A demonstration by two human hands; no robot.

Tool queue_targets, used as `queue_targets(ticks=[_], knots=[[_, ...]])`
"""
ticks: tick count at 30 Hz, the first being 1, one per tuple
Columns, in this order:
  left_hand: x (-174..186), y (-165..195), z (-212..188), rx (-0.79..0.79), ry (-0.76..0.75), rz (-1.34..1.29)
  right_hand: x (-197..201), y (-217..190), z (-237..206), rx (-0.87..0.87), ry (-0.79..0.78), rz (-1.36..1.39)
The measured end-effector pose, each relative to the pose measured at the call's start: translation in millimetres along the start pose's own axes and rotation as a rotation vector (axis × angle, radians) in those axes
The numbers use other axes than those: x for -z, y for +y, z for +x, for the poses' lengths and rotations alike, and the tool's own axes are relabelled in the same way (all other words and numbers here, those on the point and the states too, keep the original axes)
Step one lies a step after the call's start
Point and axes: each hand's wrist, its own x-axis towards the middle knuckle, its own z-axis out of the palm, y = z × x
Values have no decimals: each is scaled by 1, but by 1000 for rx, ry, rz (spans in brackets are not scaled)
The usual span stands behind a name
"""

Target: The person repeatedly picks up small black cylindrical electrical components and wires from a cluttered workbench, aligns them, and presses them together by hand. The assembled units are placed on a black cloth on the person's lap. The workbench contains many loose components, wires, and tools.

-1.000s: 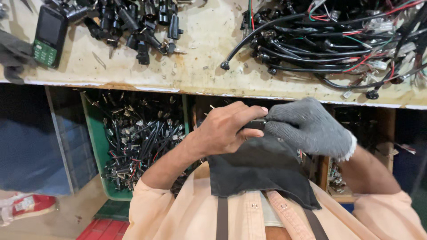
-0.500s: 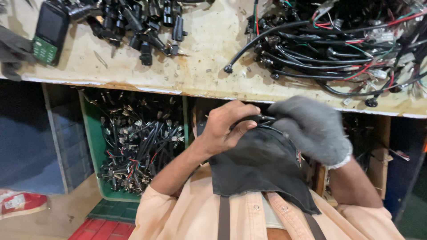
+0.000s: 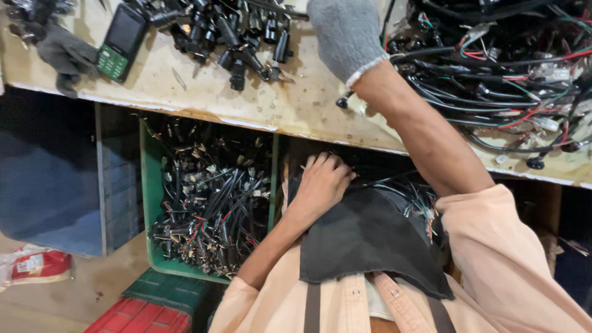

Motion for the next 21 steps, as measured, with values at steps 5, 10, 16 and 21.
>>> queue_targets(ticks=[5,10,16,21], knots=[[41,-1,15,103,330,-154,66,15,-62,-65,3,150],[69,-54,88,179,529,421,133,31,-143,-535,63,803],[79,-88,133,211,470,620,146,48,-195,-1036,290,1633],[91,-59,103,-115,595,-196,120,18,-220,-986,226,1487]])
